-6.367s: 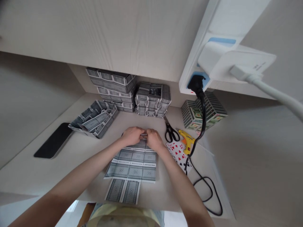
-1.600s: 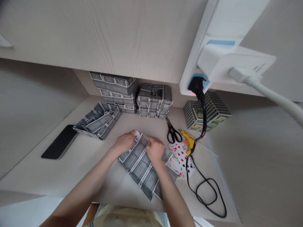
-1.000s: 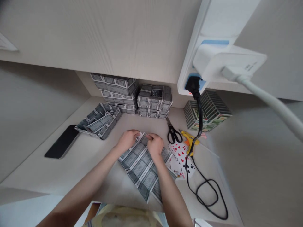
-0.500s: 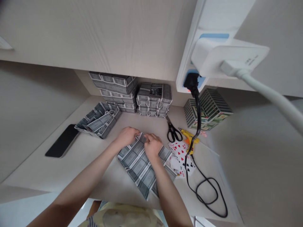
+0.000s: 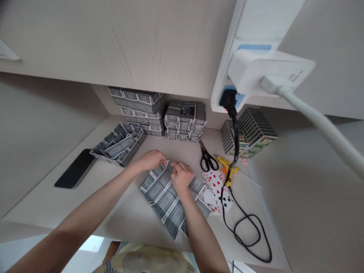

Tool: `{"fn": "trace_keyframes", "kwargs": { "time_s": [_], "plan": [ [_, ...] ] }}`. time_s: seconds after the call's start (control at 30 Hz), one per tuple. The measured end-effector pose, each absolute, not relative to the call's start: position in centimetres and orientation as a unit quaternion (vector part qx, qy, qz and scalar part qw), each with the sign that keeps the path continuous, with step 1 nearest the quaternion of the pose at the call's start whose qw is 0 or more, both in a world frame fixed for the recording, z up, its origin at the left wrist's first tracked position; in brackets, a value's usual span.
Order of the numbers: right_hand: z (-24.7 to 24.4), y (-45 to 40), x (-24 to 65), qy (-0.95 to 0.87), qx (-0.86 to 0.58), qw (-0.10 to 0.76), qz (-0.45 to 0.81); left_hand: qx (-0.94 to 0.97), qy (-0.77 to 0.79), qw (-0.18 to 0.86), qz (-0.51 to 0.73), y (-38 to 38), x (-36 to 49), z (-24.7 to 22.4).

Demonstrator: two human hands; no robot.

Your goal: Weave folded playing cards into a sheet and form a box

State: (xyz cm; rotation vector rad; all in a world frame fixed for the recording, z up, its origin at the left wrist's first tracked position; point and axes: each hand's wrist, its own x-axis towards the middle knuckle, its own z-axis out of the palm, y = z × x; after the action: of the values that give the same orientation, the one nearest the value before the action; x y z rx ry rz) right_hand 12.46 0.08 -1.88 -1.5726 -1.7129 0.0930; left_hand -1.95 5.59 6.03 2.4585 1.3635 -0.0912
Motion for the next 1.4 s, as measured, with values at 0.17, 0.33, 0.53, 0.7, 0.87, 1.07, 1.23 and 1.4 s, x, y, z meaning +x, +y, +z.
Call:
{"fn": "trace_keyframes", "kwargs": {
  "time_s": [0.17, 0.33, 0.53, 0.7, 0.87, 1.07, 1.23, 1.4],
  "plan": [
    [-1.7, 0.3, 12.5, -0.674, -0.629, 0.386, 0.036, 0.858, 0.461, 0.190, 0.124, 3.6, -2.3, 3.5],
    [-1.6, 0.3, 12.8, -0.657, -0.637, 0.401, 0.047, 0.776, 0.527, 0.230, 0.258, 3.5, -2.1, 3.1],
    [-1.7, 0.3, 12.8, -0.655, -0.640, 0.398, 0.063, 0.778, 0.540, 0.218, 0.236, 3.7, -1.8, 3.4],
    [-2.0, 0.5, 12.6, -0.645, -0.644, 0.406, 0.065, 0.823, 0.533, 0.144, 0.134, 3.7, -1.5, 4.2],
    [-2.1, 0.7, 12.3, -0.633, -0.650, 0.417, 0.057, 0.853, 0.509, 0.109, 0.040, 3.9, -1.1, 5.2],
    [-2.1, 0.6, 12.1, -0.635, -0.645, 0.422, 0.047, 0.866, 0.490, 0.098, 0.016, 4.4, -0.9, 5.4],
    [-2.1, 0.5, 12.0, -0.637, -0.641, 0.426, 0.037, 0.859, 0.494, 0.124, 0.048, 5.1, -1.4, 4.8],
    [-2.0, 0.5, 12.1, -0.641, -0.640, 0.421, 0.044, 0.823, 0.521, 0.182, 0.133, 4.8, -1.8, 3.7]
  ]
}}
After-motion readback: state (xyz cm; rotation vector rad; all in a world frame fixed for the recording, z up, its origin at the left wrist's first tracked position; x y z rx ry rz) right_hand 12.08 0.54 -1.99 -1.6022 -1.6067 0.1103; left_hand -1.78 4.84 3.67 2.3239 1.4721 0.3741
